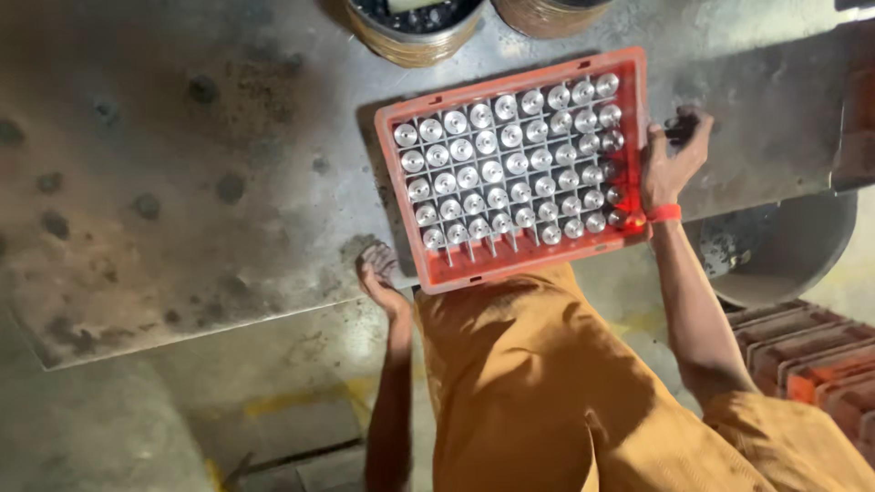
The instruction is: The person cleans small metal caps arranged in a red crate using a cylindrical tool, repeatedly rubbing each cap. The person then uses both hands to wipe the caps and continues cleaning with the tool.
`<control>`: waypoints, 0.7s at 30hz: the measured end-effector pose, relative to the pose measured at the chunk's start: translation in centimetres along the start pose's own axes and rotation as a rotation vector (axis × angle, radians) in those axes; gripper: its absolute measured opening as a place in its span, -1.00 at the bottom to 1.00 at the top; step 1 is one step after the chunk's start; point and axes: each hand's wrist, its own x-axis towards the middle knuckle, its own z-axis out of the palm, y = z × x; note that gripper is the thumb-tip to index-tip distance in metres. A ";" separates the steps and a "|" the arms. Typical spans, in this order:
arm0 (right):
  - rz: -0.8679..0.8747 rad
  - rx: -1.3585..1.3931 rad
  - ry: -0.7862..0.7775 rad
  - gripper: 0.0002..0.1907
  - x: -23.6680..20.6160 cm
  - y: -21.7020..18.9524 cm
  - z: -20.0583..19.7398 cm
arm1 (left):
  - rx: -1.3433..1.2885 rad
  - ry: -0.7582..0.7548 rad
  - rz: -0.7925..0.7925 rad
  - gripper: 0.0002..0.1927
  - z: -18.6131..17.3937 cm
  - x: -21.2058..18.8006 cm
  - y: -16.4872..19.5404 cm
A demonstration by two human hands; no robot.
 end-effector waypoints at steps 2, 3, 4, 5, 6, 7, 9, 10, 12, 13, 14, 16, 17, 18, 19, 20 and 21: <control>-0.063 0.006 -0.043 -0.68 0.4 -1.9 -0.2 | 0.212 -0.082 0.032 -0.51 0.2 1.1 1.4; -0.086 0.012 -0.058 -0.69 0.6 -2.6 0.1 | 0.325 -0.130 0.049 -0.53 0.6 1.9 2.1; -0.084 0.021 -0.073 -0.69 1.2 -3.3 0.5 | 0.401 -0.184 0.040 -0.52 1.7 2.9 2.5; -0.088 0.036 -0.095 -0.69 2.0 -3.7 1.0 | 0.475 -0.227 0.037 -0.51 3.1 3.6 2.6; -0.095 0.053 -0.127 -0.69 3.0 -4.2 1.7 | 0.548 -0.259 0.031 -0.49 4.4 4.0 2.7; -0.130 0.108 -0.157 -0.68 3.8 -4.4 2.4 | 0.625 -0.288 0.104 -0.44 5.7 4.5 2.8; -0.185 0.191 -0.229 -0.66 6.9 -4.6 3.1 | 0.782 -0.354 0.215 -0.33 9.0 4.8 2.3; -0.209 0.196 -0.258 -0.66 8.6 -4.7 3.2 | 0.869 -0.288 0.100 -0.38 10.3 4.8 2.1; -0.276 0.216 -0.260 -0.67 13.1 -5.4 4.2 | 1.025 -0.190 -0.088 -0.45 12.7 5.7 2.1; -0.266 0.211 -0.268 -0.66 15.5 -5.9 4.7 | 0.845 -0.234 0.014 -0.45 13.3 5.6 2.2; -0.257 0.215 -0.280 -0.65 17.6 -6.4 5.8 | 0.667 -0.271 0.116 -0.45 13.6 5.4 2.3; -0.315 0.155 -0.303 -0.66 21.5 -7.8 7.9 | 0.697 -0.252 0.087 -0.49 14.0 5.3 2.6; -0.381 0.098 -0.309 -0.69 23.1 -8.6 9.3 | 0.720 -0.231 0.055 -0.51 13.9 5.2 2.8; -0.385 0.017 -0.347 -0.65 24.7 -9.4 10.5 | 0.706 -0.224 0.050 -0.49 13.9 5.0 3.0; -0.387 -0.060 -0.376 -0.62 26.1 -10.2 11.9 | 0.695 -0.220 0.053 -0.48 13.9 4.8 3.1; -0.389 -0.137 -0.394 -0.58 27.4 -10.9 13.1 | 0.684 -0.226 0.062 -0.47 13.8 4.9 3.1; -0.356 -0.211 -0.411 -0.50 28.1 -11.5 14.0 | 0.679 -0.223 0.027 -0.47 13.8 4.9 3.2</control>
